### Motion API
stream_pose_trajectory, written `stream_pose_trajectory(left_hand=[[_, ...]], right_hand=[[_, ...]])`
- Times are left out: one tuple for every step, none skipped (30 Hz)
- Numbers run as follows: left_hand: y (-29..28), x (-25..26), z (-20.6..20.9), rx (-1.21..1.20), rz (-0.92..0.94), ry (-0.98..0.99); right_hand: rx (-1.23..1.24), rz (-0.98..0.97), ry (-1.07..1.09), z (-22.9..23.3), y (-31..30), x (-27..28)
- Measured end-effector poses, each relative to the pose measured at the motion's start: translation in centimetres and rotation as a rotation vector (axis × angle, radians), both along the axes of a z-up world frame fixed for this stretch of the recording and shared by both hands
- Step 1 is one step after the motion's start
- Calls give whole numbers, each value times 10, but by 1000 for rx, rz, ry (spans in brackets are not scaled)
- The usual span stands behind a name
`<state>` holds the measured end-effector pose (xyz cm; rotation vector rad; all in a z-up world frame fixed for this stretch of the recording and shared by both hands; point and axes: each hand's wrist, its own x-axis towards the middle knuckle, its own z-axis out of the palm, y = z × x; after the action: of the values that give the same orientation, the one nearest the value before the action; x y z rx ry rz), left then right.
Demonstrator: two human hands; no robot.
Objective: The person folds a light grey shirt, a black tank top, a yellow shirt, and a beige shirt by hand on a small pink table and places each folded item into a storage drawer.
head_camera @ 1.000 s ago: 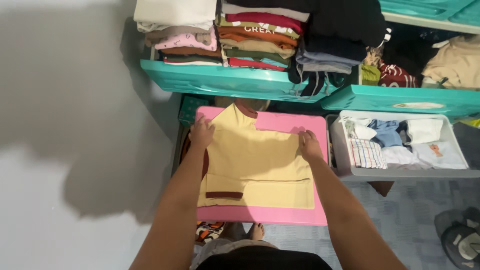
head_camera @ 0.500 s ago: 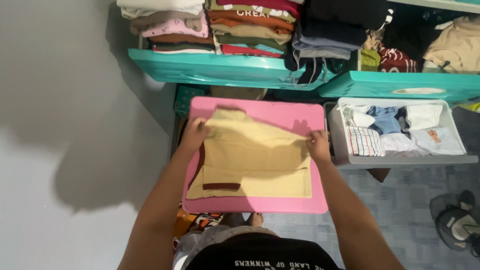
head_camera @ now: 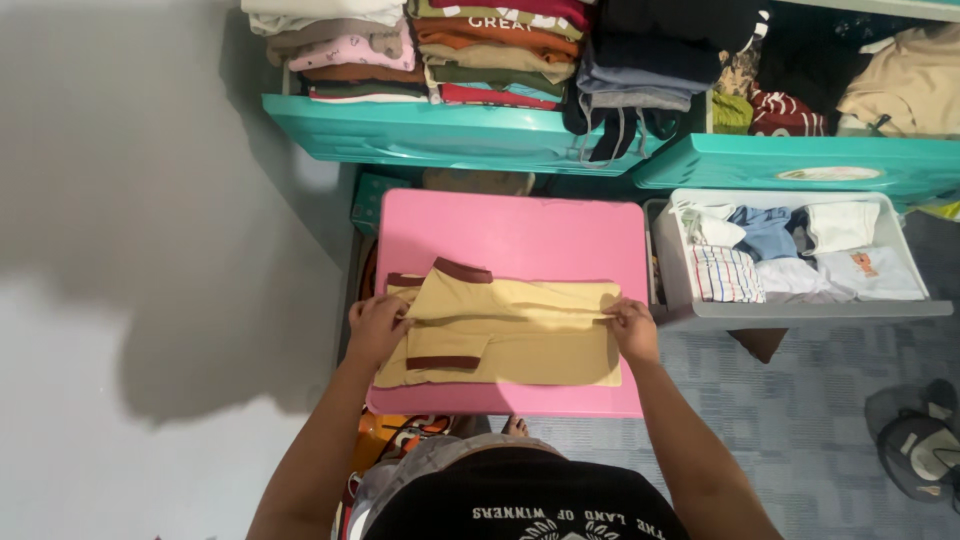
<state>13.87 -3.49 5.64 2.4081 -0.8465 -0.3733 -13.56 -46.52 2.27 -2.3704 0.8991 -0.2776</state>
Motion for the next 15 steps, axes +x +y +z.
stream_pose_trajectory(left_hand=[[2,-1,-7,-24,34,-11],[4,-1,-14,-48,68,-22],[6,0,-18,-48,65,-23],[8,0,-21,9,91,25],[10,-1,-22,66,115,76],[9,-3,-22,65,112,77],[8,-3,-19,93,59,38],[6,-4,-13,121,5,-1],[5,-5,-4,120,5,-5],[3,-8,8,186,20,35],[0,-13,19,252,36,79],[-4,-16,28,251,37,79],[-8,-20,35,199,89,93],[-13,-22,39,146,141,106],[-19,-22,39,145,143,103]], right_hand=[[-9,10,-61,0,0,-3],[-11,9,-60,0,0,-4],[-22,11,-98,0,1,-5],[-33,13,-136,0,2,-6],[-34,10,-134,0,2,-8],[-49,38,-33,1,2,-9],[-64,68,66,2,1,-9],[-64,67,65,4,3,-10],[-126,103,45,6,6,-10],[-188,139,25,9,8,-9],[-189,139,25,13,9,-9],[-214,113,41,16,11,-8],[-238,88,57,18,13,-7],[-237,90,58,19,17,-5],[-286,71,46,18,19,-1]])
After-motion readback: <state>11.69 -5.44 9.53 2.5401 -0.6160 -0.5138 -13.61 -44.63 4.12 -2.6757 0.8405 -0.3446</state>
